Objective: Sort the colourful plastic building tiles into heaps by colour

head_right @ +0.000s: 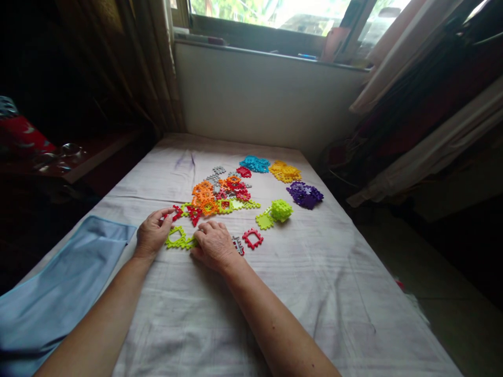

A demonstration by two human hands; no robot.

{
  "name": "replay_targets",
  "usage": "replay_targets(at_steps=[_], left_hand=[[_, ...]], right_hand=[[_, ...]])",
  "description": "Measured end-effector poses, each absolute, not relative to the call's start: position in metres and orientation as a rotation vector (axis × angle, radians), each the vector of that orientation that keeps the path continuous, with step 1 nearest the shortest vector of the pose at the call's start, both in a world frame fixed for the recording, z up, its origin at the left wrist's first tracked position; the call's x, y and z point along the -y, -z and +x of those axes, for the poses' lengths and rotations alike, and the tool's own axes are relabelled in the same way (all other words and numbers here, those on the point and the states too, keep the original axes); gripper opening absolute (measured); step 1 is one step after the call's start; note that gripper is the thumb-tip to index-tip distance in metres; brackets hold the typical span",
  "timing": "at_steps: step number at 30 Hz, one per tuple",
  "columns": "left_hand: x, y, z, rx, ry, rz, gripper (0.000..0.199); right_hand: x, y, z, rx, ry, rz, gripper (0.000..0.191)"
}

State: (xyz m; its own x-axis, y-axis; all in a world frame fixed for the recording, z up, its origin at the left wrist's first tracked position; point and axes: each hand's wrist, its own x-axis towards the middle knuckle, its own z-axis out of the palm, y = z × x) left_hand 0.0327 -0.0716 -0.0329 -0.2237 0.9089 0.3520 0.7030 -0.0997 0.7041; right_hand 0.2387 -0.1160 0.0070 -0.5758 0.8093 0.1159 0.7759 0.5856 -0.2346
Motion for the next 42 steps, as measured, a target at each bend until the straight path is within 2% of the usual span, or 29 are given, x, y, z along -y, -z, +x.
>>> replay_targets(at_steps=[10, 16, 21, 24, 29, 35, 42], left_hand=[[0.070, 0.035, 0.031, -1.923, -1.236, 1.775, 0.031], [0.071, 0.035, 0.031, -1.915, -1.239, 1.794, 0.031], [0.071, 0.035, 0.031, -1.906, -1.240, 1.809, 0.030], [0.070, 0.035, 0.031, -1.908, -1.241, 1.809, 0.031], [0.070, 0.035, 0.031, -1.907, -1.244, 1.817, 0.031], [0.071, 0.034, 0.032, -1.915, -1.244, 1.796, 0.030], [0.071, 0.035, 0.031, -1.912, -1.216, 1.801, 0.032]], right_hand=[[0.106, 0.011, 0.242, 2.438, -0.043, -1.130, 0.019], [0.107, 0.008, 0.248, 2.427, -0.128, -1.127, 0.017], [0.112, 0.005, 0.251, 2.496, -0.244, -1.136, 0.032], [0.112, 0.008, 0.247, 2.516, -0.248, -1.199, 0.034], [0.109, 0.015, 0.239, 2.461, -0.196, -1.168, 0.018], [0.103, 0.013, 0.255, 2.028, -0.117, -1.100, 0.024], [0.099, 0.009, 0.350, 1.343, -0.174, -1.708, 0.029]])
